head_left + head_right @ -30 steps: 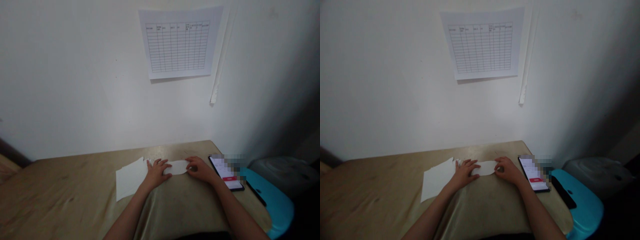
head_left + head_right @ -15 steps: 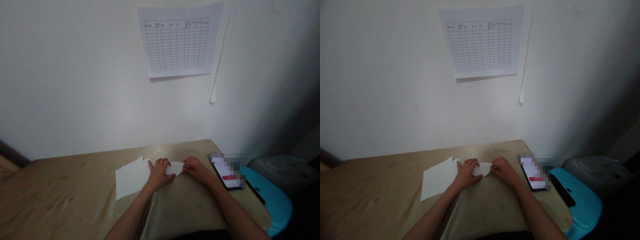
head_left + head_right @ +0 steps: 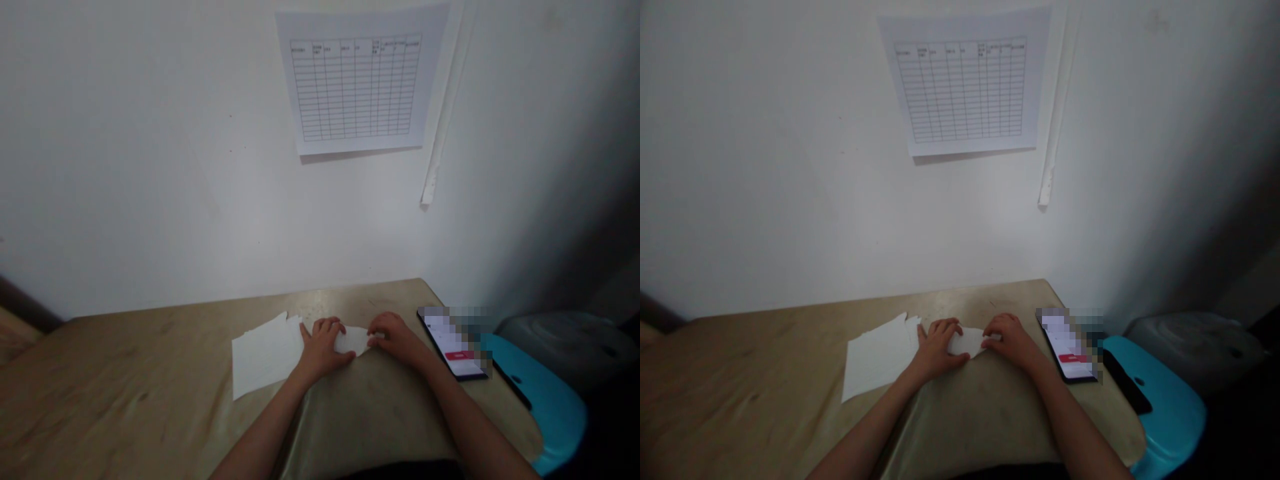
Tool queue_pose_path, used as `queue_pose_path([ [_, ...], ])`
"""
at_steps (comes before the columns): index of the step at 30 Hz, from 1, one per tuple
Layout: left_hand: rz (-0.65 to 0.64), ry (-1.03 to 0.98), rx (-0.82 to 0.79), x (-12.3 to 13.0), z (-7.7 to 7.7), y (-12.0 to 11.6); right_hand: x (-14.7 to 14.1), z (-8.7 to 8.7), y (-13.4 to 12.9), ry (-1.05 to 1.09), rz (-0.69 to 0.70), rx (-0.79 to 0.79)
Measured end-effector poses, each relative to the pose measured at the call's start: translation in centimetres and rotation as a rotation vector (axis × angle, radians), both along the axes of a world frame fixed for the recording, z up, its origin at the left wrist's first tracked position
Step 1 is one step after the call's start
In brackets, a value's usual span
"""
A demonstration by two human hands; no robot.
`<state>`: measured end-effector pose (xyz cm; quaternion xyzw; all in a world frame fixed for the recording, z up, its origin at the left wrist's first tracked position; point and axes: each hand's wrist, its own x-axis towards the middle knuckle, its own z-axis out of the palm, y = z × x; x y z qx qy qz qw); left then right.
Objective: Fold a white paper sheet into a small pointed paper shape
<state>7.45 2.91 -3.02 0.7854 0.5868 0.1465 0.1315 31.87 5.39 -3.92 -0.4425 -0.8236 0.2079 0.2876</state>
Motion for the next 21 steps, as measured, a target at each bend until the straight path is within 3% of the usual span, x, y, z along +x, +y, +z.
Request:
queue_pose_path([
  [7, 0.020, -0.008, -0.009, 0.1, -0.2, 0.1, 1.3, -0.1, 0.6, -0.053, -0.021, -0.010],
  [21, 0.041, 0.020, -0.036, 0.3, 0.0, 0.1, -2.2, -0.8, 0.2, -0.164, -0.356, -0.004],
])
